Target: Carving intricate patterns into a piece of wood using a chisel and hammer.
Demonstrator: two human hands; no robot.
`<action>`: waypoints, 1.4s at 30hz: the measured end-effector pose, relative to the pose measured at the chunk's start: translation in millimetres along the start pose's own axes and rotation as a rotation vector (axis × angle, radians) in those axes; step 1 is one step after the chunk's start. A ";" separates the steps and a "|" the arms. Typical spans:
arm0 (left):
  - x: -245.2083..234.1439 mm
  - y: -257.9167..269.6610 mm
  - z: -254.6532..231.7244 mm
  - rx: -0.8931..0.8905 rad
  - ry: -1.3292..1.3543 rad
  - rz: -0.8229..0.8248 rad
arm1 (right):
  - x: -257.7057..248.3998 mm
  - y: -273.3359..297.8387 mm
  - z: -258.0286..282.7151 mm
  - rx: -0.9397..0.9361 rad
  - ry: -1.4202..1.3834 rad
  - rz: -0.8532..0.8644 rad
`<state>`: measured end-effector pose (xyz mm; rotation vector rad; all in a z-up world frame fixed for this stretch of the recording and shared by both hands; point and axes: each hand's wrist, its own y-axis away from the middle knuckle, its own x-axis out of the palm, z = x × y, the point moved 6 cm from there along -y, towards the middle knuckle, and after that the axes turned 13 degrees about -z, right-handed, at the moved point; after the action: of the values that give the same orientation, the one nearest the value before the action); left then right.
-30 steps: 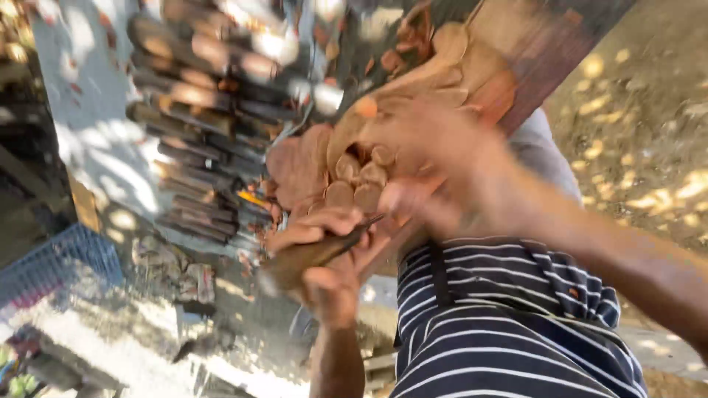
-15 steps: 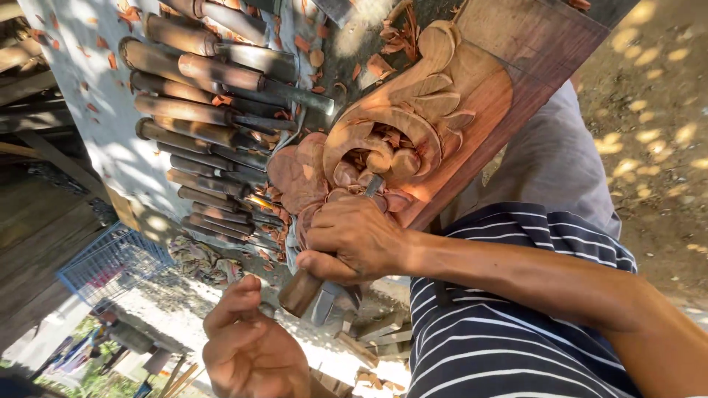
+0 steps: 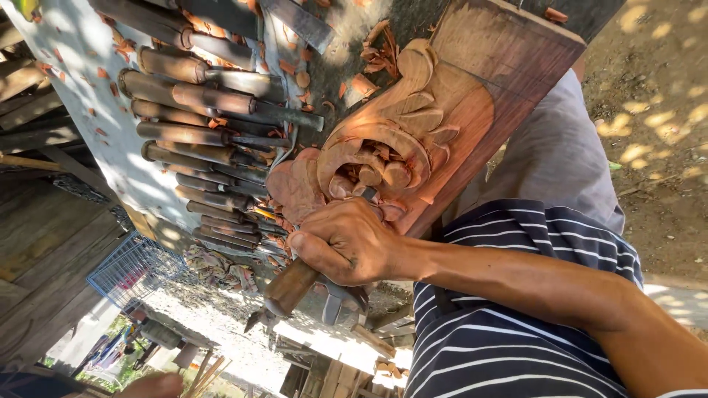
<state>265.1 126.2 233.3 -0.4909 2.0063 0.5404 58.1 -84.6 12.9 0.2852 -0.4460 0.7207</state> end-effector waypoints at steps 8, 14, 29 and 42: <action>165.8 -126.4 -153.4 0.107 0.244 0.008 | 5.5 2.8 -18.2 -0.097 0.167 -0.101; 52.0 -113.6 -51.2 0.027 0.026 0.108 | 0.9 -2.3 -9.5 0.098 0.123 -0.046; 139.9 54.7 -66.3 -0.410 0.449 -0.256 | 31.4 111.0 13.6 0.151 0.508 0.363; 167.3 168.4 10.1 -0.449 0.082 -0.377 | -62.6 12.3 78.2 0.029 0.646 0.046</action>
<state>104.4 250.3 109.8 -1.1538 1.8020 0.7417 -14.8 -142.6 51.7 0.0584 0.1721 0.8185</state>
